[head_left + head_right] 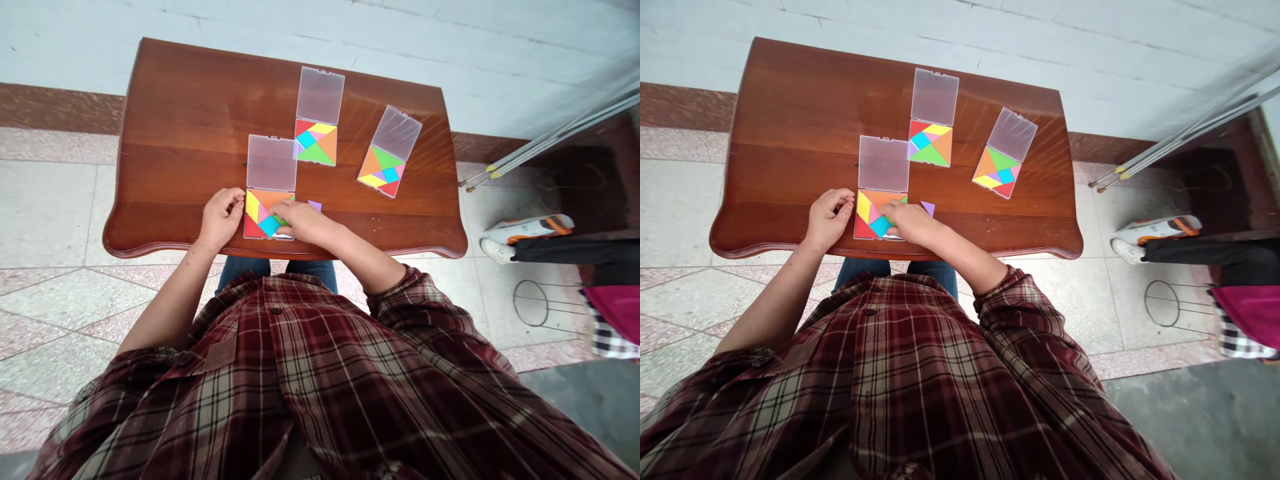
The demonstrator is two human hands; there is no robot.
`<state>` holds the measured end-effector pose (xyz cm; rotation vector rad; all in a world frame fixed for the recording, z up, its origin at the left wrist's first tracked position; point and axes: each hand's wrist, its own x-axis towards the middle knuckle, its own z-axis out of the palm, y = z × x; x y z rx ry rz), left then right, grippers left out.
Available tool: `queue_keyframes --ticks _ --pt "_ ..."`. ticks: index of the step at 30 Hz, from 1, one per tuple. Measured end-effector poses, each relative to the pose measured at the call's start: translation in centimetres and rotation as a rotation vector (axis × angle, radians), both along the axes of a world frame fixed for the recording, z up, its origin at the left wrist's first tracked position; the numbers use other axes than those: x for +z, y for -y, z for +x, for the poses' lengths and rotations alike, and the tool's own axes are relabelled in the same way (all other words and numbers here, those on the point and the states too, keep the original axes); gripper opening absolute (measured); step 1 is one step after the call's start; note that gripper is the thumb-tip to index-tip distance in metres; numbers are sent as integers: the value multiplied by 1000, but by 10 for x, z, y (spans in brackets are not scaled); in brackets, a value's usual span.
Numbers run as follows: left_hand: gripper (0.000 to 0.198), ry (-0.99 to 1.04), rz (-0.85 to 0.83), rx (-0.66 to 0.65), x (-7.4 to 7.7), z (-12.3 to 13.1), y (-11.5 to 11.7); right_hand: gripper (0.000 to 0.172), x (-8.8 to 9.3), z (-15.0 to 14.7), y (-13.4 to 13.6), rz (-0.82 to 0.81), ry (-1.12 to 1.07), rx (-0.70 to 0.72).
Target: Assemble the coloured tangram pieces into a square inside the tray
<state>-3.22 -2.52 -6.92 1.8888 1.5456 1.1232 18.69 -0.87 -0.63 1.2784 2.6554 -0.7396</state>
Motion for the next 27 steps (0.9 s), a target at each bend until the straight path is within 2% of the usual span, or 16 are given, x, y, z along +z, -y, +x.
queue_keyframes --ticks 10,20,24,27 --pt "17 0 -8 11 0 0 -1 39 0 -4 0 80 81 56" --pt "17 0 -8 0 0 -1 -1 39 -1 -2 -2 45 16 17" --pt "17 4 6 -3 0 -1 -1 39 -2 15 -8 48 -123 -82" --pt "16 -4 2 -4 1 -1 -1 33 -4 41 -14 113 -221 -270"
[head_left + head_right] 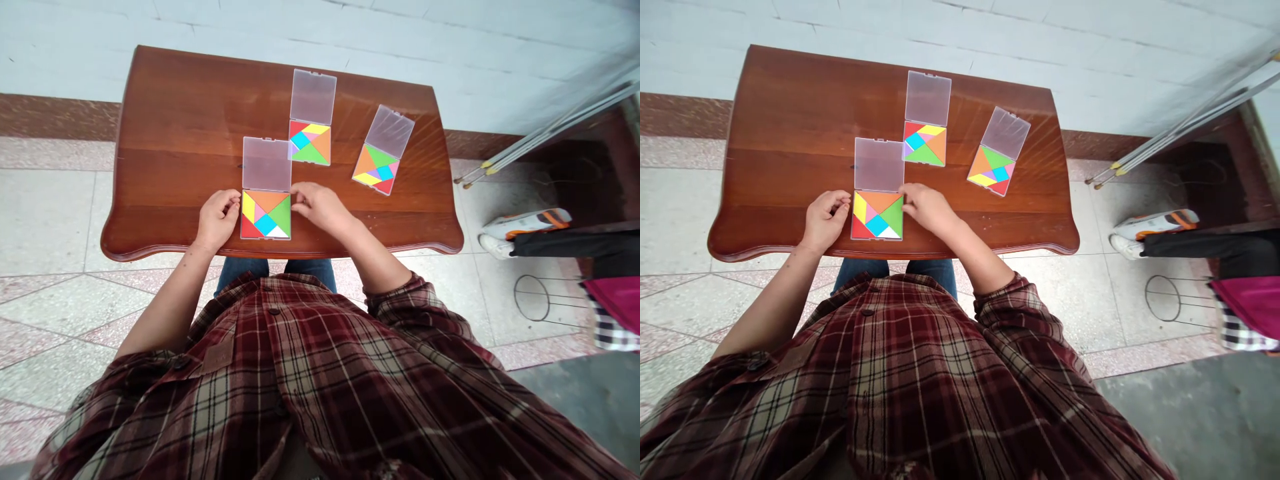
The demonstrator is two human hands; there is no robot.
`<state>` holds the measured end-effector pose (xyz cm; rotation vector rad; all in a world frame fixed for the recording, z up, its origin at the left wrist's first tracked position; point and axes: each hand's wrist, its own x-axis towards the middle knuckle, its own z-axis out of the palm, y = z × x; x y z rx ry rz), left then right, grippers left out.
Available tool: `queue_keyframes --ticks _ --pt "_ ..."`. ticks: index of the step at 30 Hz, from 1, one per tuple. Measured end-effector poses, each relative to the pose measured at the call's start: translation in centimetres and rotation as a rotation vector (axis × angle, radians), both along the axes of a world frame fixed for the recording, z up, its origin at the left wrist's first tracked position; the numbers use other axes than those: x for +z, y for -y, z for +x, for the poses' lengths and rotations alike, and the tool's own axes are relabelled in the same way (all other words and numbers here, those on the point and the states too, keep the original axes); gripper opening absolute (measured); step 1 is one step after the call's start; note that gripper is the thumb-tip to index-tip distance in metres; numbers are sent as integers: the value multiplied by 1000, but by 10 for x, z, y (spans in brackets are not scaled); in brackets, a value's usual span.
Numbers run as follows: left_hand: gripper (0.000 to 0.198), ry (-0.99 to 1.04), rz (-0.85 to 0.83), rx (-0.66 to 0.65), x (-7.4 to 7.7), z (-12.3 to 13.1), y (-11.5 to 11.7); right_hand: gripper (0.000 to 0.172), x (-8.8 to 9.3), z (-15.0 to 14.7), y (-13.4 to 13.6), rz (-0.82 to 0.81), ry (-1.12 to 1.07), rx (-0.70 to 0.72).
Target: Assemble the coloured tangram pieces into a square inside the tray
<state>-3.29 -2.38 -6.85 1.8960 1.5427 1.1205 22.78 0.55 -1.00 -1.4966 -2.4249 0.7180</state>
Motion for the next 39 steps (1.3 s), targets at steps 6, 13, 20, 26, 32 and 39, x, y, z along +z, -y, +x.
queue_keyframes --ticks 6,13,20,26,32,39 --pt "18 -5 17 7 -2 -1 -2 27 -13 33 -2 -55 44 -186" --pt "20 -15 29 20 -2 -3 -3 32 -17 16 -5 -156 118 -277" --pt "19 -27 32 27 -2 -3 -5 23 -4 16 -11 -238 176 -349" --pt "19 -41 22 47 -2 -2 -5 12 -7 21 -9 -292 -1 -350" --pt "18 -41 19 34 -2 -2 -5 5 -3 8 14 -129 -210 -46" --pt "17 -35 18 29 -3 -1 -6 14 -6 -19 20 -265 -223 163"
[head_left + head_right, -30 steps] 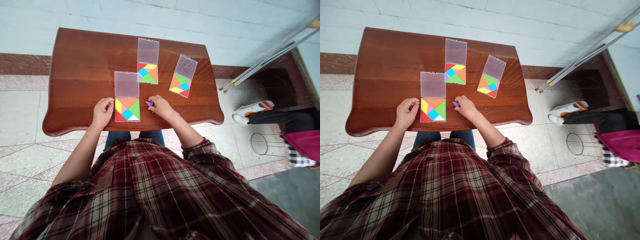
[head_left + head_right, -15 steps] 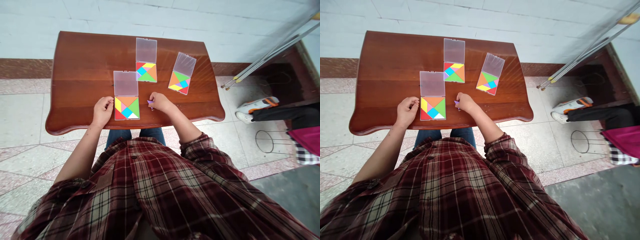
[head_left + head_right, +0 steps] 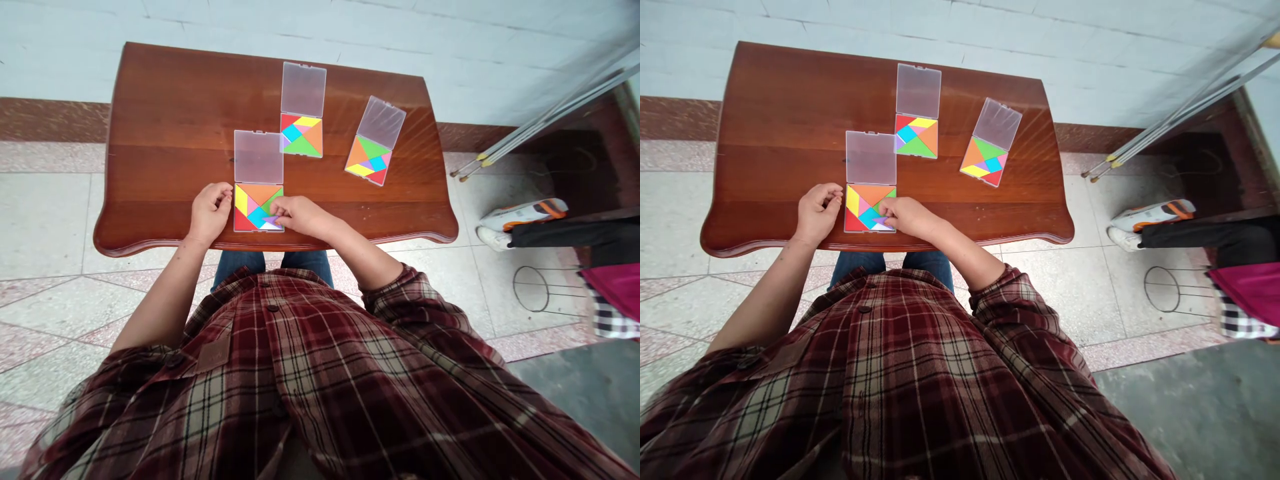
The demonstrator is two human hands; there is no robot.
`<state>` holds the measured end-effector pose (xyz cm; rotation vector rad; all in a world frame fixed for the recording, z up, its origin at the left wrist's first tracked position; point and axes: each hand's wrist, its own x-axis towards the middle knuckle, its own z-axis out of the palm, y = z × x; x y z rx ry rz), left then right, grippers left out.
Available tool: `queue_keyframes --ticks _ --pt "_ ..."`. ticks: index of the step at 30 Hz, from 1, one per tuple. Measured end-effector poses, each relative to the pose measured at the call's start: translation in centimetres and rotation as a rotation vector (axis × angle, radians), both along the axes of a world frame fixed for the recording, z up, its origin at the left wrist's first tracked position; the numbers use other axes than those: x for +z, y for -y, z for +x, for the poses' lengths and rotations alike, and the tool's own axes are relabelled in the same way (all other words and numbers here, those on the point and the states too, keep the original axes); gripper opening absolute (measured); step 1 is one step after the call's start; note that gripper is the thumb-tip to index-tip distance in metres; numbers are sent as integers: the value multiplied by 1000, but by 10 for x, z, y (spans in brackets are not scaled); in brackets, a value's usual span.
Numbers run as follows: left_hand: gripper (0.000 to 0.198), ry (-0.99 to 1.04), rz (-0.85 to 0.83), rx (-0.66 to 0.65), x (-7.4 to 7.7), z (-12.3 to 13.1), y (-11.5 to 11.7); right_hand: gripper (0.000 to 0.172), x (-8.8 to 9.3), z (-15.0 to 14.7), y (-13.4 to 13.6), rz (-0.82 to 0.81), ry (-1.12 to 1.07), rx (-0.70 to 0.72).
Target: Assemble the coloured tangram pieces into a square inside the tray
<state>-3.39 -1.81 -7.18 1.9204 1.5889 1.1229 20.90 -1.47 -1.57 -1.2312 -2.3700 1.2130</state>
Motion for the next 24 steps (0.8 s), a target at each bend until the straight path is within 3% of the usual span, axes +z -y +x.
queue_keyframes --ticks 9,18,24 --pt "15 11 3 -12 1 1 1 13 -1 -10 -9 20 50 65" --pt "16 10 -8 -13 1 1 1 13 -2 -10 -4 5 61 -10" --pt "17 11 -31 4 2 1 2 17 -1 -3 0 87 65 -70"
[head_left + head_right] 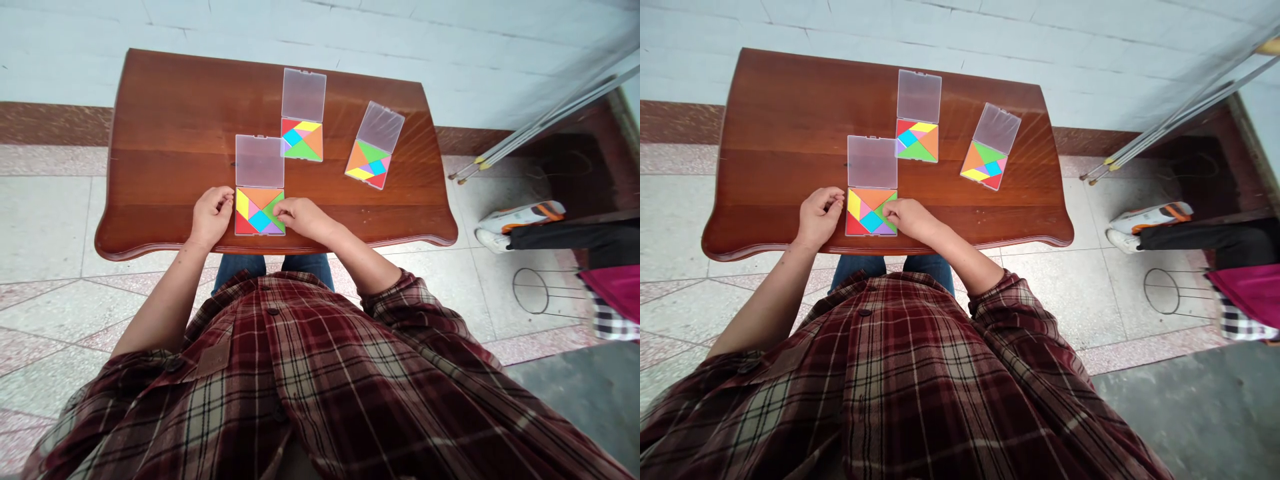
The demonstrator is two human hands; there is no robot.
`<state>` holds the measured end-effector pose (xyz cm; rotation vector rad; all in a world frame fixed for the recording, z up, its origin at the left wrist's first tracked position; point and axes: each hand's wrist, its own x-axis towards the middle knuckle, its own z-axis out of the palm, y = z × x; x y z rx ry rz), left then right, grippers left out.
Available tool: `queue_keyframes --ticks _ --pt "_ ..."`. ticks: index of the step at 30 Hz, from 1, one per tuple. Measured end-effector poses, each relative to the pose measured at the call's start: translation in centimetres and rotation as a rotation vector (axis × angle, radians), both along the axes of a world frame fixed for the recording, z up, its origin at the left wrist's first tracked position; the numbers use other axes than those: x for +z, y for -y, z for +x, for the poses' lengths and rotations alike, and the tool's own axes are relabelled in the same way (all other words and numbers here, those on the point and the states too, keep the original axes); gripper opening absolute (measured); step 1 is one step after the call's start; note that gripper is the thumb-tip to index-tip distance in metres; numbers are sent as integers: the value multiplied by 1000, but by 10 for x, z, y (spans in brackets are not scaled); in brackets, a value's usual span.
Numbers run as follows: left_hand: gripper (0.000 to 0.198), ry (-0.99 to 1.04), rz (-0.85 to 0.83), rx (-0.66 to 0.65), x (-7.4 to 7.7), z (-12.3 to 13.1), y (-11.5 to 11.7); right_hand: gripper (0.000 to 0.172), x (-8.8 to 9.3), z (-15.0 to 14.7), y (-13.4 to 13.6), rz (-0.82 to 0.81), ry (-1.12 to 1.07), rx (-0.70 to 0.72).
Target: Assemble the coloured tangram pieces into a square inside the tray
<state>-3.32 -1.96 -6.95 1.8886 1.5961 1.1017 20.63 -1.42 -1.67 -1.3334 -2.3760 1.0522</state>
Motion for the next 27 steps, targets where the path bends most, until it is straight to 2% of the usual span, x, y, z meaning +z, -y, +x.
queue_keyframes --ticks 5,8,11,15,18,21,24,27 --pt "19 7 -5 8 -2 -1 0 16 -2 2 7 -22 48 46" --pt "20 4 8 5 -1 -2 0 15 -1 13 8 15 -38 -35" --pt "20 8 4 8 2 -4 1 14 -8 37 13 108 -148 -216" --pt "21 -3 -5 19 5 -8 2 17 -34 83 32 297 -178 -592" --pt "22 -22 -24 18 5 -12 2 18 -54 120 49 380 -159 -833" --pt "21 -60 -11 35 6 -16 3 23 -65 150 56 439 -156 -1034" --pt "20 -90 -27 56 7 -21 4 28 -70 163 54 450 -114 -1104" --pt "20 -81 -58 82 5 -26 5 29 -73 161 50 481 -44 -1050"
